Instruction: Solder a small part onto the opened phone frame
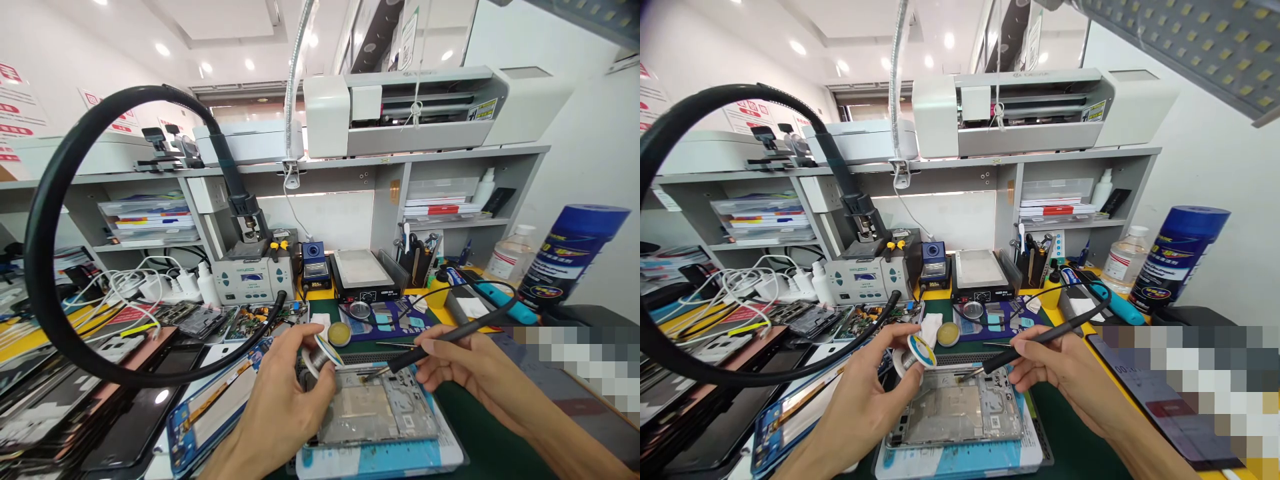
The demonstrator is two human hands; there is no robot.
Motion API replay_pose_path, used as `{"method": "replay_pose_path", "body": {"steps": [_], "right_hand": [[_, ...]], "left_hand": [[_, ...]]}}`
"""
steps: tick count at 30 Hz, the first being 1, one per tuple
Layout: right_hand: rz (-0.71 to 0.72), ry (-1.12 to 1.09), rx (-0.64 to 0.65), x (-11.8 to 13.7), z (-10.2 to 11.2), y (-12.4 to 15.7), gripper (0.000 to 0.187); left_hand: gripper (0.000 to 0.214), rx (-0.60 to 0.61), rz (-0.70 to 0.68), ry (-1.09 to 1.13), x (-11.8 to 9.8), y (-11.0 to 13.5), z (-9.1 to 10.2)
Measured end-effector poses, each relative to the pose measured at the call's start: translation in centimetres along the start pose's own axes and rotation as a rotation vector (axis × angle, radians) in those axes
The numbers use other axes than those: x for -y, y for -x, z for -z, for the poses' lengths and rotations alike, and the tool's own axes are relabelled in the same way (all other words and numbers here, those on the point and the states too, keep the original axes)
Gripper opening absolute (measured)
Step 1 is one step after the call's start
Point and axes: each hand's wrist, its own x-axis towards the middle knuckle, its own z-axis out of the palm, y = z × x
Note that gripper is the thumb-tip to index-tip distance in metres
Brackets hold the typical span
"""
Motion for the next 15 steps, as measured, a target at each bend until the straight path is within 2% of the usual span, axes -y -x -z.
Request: {"method": "replay_pose_path", "body": {"steps": [15], "right_hand": [[0.019, 0.014, 0.003, 0.02, -0.38, -0.12, 0.03]], "left_hand": [[0.034, -0.002, -0.002, -0.009, -0.11, 0.01, 0.07]]}}
